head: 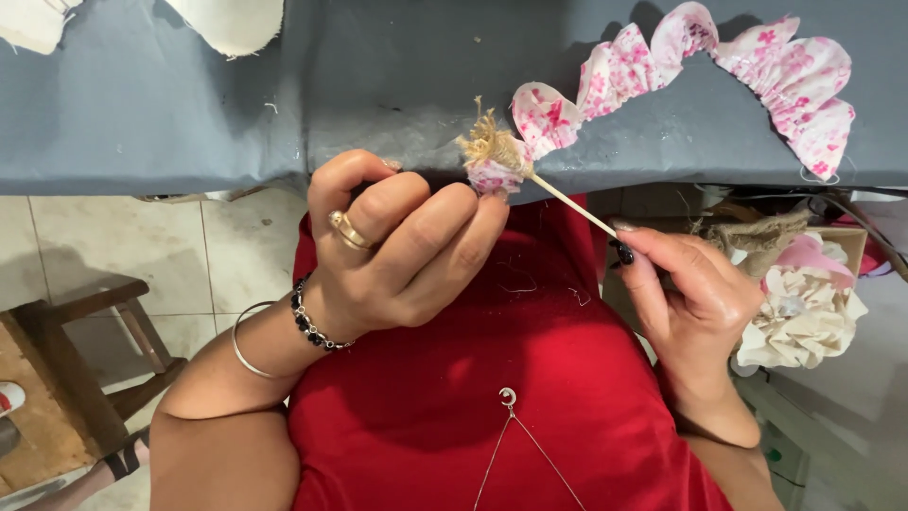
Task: Assembling a decorative fabric flower by applying glue and folding fabric petals.
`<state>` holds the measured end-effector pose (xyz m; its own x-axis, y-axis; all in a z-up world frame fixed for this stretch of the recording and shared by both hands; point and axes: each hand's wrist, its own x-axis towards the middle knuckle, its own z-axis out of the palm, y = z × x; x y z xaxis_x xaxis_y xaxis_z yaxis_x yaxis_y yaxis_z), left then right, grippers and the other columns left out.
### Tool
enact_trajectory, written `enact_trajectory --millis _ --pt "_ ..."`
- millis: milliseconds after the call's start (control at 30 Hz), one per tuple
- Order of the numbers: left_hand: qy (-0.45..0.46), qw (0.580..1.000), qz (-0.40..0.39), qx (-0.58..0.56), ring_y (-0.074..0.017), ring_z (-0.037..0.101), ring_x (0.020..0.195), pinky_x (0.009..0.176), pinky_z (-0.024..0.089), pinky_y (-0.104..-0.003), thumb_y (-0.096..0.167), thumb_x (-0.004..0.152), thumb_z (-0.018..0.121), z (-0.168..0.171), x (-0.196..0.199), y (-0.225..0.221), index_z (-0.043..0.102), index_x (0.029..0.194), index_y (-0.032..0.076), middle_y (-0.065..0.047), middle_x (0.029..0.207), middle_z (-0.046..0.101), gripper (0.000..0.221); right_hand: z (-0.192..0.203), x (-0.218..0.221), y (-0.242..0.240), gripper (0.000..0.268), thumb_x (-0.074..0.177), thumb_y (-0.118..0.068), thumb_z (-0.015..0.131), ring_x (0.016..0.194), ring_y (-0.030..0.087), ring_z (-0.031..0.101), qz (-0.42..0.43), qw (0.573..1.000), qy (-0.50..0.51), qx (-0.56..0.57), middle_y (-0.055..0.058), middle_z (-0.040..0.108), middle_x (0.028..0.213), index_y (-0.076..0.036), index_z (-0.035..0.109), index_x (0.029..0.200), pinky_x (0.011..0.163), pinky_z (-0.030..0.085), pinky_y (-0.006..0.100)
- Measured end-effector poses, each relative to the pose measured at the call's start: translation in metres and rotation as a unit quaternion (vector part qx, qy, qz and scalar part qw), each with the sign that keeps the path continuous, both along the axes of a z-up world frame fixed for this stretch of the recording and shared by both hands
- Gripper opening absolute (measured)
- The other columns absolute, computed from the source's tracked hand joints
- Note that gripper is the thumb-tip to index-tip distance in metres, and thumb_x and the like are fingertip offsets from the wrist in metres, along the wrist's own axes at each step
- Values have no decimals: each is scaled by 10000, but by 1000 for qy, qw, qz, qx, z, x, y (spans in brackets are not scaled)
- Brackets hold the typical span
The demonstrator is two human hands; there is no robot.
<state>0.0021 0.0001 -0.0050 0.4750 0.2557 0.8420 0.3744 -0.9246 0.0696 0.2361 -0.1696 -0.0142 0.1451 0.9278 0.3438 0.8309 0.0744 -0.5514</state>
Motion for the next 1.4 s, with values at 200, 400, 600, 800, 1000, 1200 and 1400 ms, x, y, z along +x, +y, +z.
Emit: enact_trajectory --millis 200,400,600,800,1000,1200,1400 --pt "-20 999 -9 42 -170 476 807 689 440 -332 -24 961 577 3 1 4 761 932 130 24 920 610 241 1 1 0 139 998 144 712 911 300 731 19 1000 20 12 240 747 1080 91 728 1126 862 596 353" --pt "-29 999 -23 21 -192 526 791 685 459 -357 38 994 669 3 -2 1 748 1000 98 -17 978 625 99 1 1 2 129 1009 110 696 918 318 735 30 999 20 33 251 745 1085 96 718 1136 870 611 368" --pt "-56 987 -56 -137 -133 657 710 592 512 -307 140 962 848 5 -9 -22 737 957 41 -39 884 679 148 -19 9 -1 114 1002 61 708 806 208 689 -28 995 92 6 164 750 987 19 749 1100 733 520 286" --pt "-140 833 -123 -521 -147 797 748 737 619 -226 2 1012 666 -12 1 -39 704 1181 32 -136 1083 778 176 -37 16 0 95 994 50 695 770 166 677 -6 991 136 9 126 766 1017 -1 746 1056 727 523 269" --pt "-231 696 -192 -652 -91 641 574 492 554 -177 88 1029 629 -14 19 -49 697 1172 -26 -123 859 769 195 -61 22 -2 76 995 -15 716 930 212 729 5 980 200 -1 131 760 1040 1 732 1067 863 575 302" --pt "-248 702 -205 -635 -165 759 729 518 598 -196 70 1019 634 -11 29 -55 668 1163 -56 -159 929 758 194 -71 26 7 72 1002 -41 699 908 201 738 41 976 211 13 122 769 1037 -34 740 1060 849 572 300" --pt "-270 713 -214 -611 -141 658 584 490 568 -197 128 1036 626 -11 34 -57 629 1177 -49 -157 1132 708 226 -68 21 15 80 998 -2 687 914 217 737 77 980 181 23 117 772 1042 -23 737 1056 856 573 327"
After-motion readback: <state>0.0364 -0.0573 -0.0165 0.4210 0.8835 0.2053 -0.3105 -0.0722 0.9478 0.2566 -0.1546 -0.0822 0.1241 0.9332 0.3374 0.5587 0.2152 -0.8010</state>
